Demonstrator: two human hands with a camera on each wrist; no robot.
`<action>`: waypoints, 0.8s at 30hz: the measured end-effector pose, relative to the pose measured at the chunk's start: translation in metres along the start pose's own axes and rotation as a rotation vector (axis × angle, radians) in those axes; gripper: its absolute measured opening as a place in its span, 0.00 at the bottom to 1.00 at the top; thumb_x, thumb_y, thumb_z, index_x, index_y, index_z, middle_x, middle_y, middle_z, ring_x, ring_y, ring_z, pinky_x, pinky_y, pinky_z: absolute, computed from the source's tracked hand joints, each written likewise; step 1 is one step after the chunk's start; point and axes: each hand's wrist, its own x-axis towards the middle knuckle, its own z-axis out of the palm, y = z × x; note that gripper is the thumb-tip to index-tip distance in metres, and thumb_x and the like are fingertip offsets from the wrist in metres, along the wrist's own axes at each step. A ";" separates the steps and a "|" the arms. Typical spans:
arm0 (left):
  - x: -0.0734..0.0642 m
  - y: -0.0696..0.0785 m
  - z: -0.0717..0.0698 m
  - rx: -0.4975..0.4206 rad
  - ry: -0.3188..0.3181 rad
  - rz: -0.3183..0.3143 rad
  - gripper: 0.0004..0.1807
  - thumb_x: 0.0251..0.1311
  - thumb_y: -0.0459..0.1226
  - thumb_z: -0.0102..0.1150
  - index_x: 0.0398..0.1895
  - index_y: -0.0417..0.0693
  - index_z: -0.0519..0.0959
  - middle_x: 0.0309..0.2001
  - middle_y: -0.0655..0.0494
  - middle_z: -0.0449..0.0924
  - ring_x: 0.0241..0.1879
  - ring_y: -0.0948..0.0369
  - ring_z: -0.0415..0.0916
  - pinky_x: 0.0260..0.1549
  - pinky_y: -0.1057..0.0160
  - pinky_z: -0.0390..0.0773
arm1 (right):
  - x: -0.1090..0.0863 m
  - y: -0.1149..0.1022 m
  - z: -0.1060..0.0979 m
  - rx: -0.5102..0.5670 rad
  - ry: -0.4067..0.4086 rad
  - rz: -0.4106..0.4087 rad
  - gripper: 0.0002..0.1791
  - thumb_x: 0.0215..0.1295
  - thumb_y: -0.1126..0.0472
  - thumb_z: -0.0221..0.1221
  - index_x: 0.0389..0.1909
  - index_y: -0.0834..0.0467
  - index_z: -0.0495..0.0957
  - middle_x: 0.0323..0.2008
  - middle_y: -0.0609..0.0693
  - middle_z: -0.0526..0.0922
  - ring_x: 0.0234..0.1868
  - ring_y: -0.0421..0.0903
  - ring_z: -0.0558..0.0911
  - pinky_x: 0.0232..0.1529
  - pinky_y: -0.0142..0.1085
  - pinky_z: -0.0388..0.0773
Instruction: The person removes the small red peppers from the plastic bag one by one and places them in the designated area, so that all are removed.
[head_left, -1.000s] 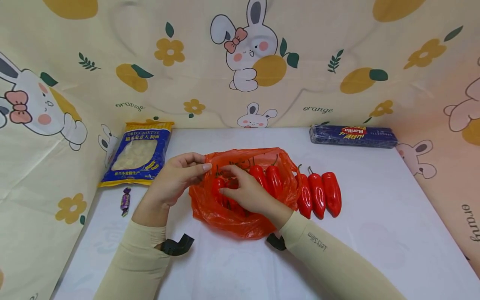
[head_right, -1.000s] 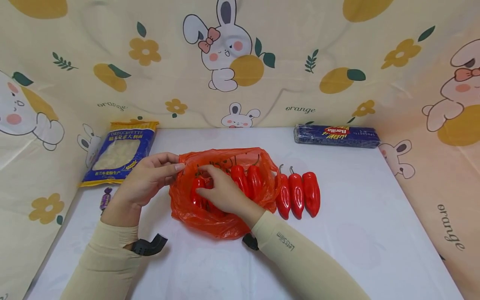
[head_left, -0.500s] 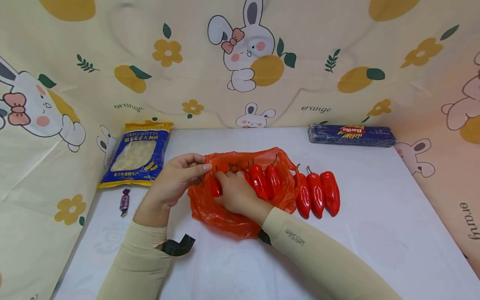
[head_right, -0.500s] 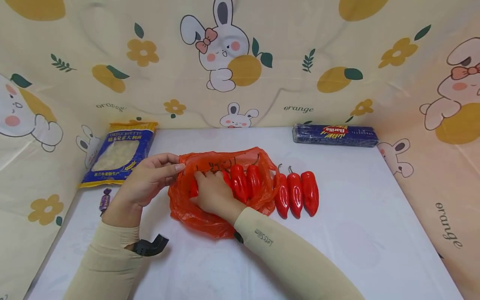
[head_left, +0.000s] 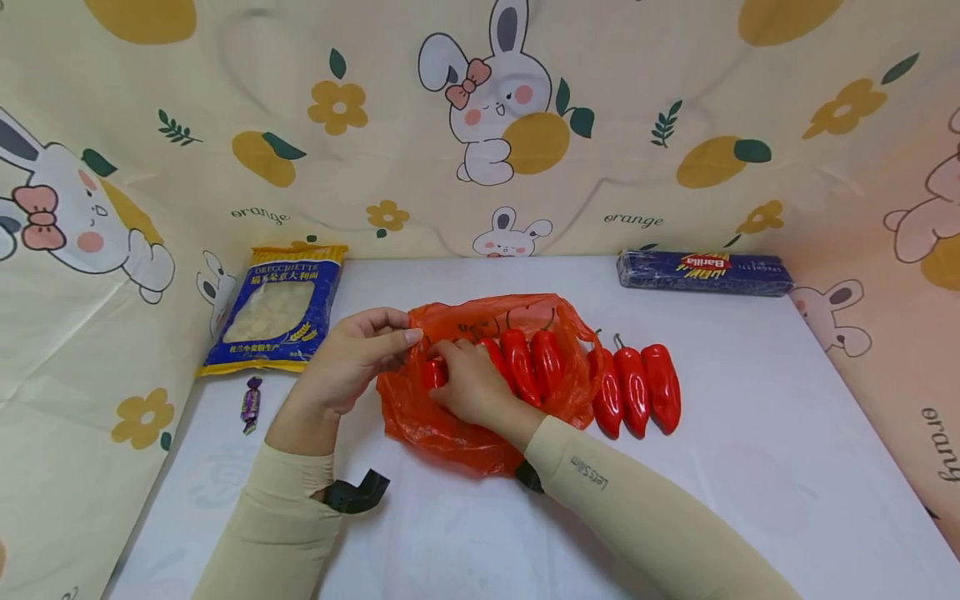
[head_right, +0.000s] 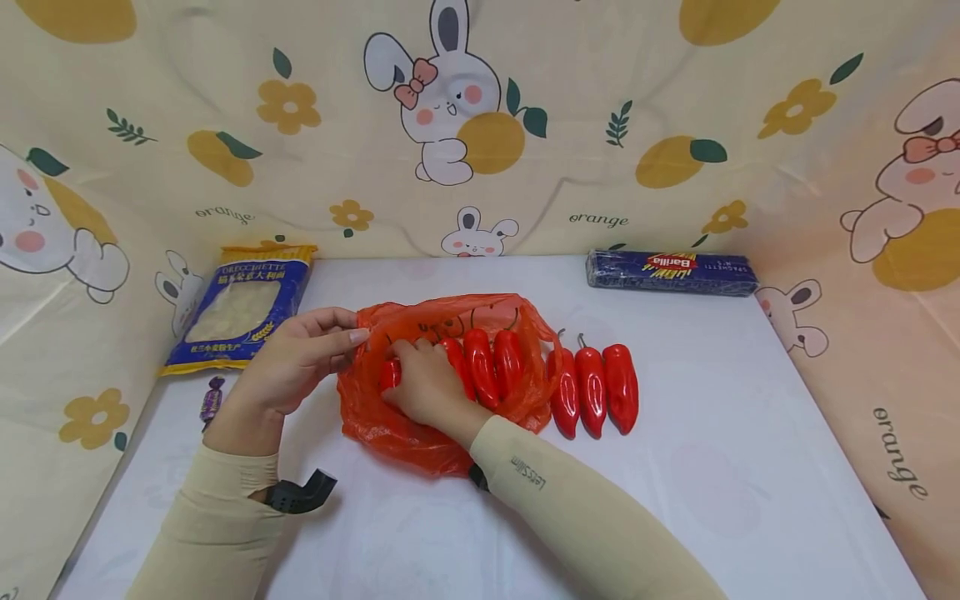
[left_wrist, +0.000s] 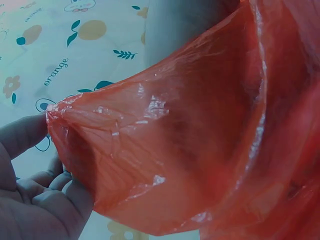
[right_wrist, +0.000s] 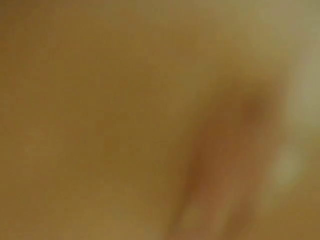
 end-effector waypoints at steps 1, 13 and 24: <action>0.000 0.000 0.000 -0.002 0.004 0.003 0.07 0.75 0.31 0.63 0.48 0.34 0.81 0.36 0.51 0.83 0.35 0.56 0.80 0.40 0.62 0.83 | -0.001 0.000 0.000 0.019 0.005 -0.006 0.32 0.67 0.58 0.76 0.69 0.55 0.77 0.61 0.54 0.78 0.61 0.53 0.73 0.57 0.48 0.79; -0.003 0.005 0.000 -0.027 0.036 0.045 0.07 0.76 0.30 0.62 0.49 0.32 0.79 0.35 0.52 0.84 0.36 0.56 0.80 0.38 0.61 0.81 | -0.010 -0.001 -0.016 0.211 0.022 0.001 0.31 0.69 0.59 0.75 0.69 0.55 0.75 0.57 0.50 0.79 0.55 0.49 0.79 0.53 0.46 0.85; -0.005 0.003 -0.002 -0.030 0.027 0.035 0.05 0.77 0.31 0.62 0.49 0.37 0.80 0.37 0.52 0.84 0.37 0.56 0.79 0.41 0.61 0.83 | -0.021 0.006 -0.045 0.333 -0.027 -0.038 0.25 0.76 0.62 0.69 0.69 0.53 0.75 0.45 0.51 0.81 0.43 0.51 0.80 0.39 0.41 0.84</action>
